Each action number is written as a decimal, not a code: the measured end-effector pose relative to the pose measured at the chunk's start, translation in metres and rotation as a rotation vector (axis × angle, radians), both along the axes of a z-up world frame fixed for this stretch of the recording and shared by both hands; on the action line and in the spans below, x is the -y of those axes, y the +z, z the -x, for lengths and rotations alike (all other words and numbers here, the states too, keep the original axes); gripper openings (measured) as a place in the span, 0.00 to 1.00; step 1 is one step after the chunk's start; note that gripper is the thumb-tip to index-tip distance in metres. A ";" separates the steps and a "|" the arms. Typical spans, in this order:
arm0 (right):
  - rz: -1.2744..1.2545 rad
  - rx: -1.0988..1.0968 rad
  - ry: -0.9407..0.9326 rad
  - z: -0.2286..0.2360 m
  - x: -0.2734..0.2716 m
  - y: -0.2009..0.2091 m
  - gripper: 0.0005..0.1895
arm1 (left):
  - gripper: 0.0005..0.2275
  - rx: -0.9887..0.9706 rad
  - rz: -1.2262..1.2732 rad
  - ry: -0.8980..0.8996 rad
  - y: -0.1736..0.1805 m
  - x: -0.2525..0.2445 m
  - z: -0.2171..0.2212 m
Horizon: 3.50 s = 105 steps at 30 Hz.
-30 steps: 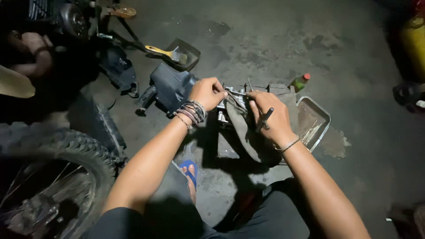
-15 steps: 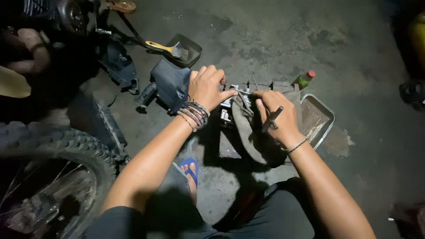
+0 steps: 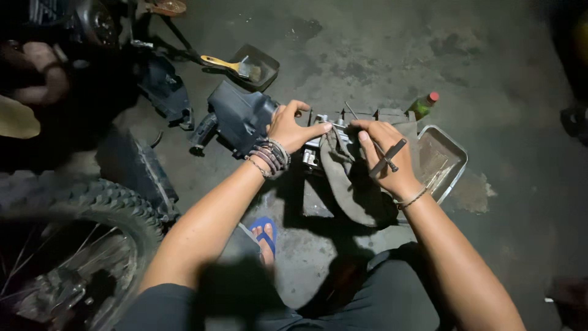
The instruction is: The person cleans and reassembles a motorcycle engine component, using a cloth to wipe internal surfaces and a small metal rod to probe holes.
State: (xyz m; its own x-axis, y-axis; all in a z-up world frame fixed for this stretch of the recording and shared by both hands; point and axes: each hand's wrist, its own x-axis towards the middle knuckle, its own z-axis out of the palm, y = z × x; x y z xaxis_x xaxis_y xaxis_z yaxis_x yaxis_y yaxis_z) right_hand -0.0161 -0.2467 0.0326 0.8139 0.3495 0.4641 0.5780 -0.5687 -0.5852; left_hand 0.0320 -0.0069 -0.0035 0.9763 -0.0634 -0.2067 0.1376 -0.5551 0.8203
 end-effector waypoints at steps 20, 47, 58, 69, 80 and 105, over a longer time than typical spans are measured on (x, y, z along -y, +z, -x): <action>0.003 -0.028 0.018 0.000 -0.005 0.000 0.15 | 0.29 -0.024 -0.102 -0.113 -0.031 -0.003 0.007; -0.085 -0.093 0.073 0.014 -0.003 0.013 0.14 | 0.31 -0.145 -0.140 -0.174 -0.012 0.001 0.012; -0.103 -0.133 0.070 0.011 0.001 0.006 0.13 | 0.36 -0.100 -0.078 -0.244 -0.004 -0.002 0.015; -0.148 -0.159 0.100 0.013 -0.006 0.017 0.14 | 0.36 -0.222 -0.117 -0.162 0.001 0.004 0.010; -0.084 -0.163 0.074 0.011 -0.002 0.022 0.13 | 0.36 -0.149 -0.097 -0.219 -0.005 -0.004 0.013; -0.379 -0.383 -0.005 -0.016 0.018 -0.041 0.15 | 0.28 0.047 -0.150 -0.297 -0.052 -0.006 -0.002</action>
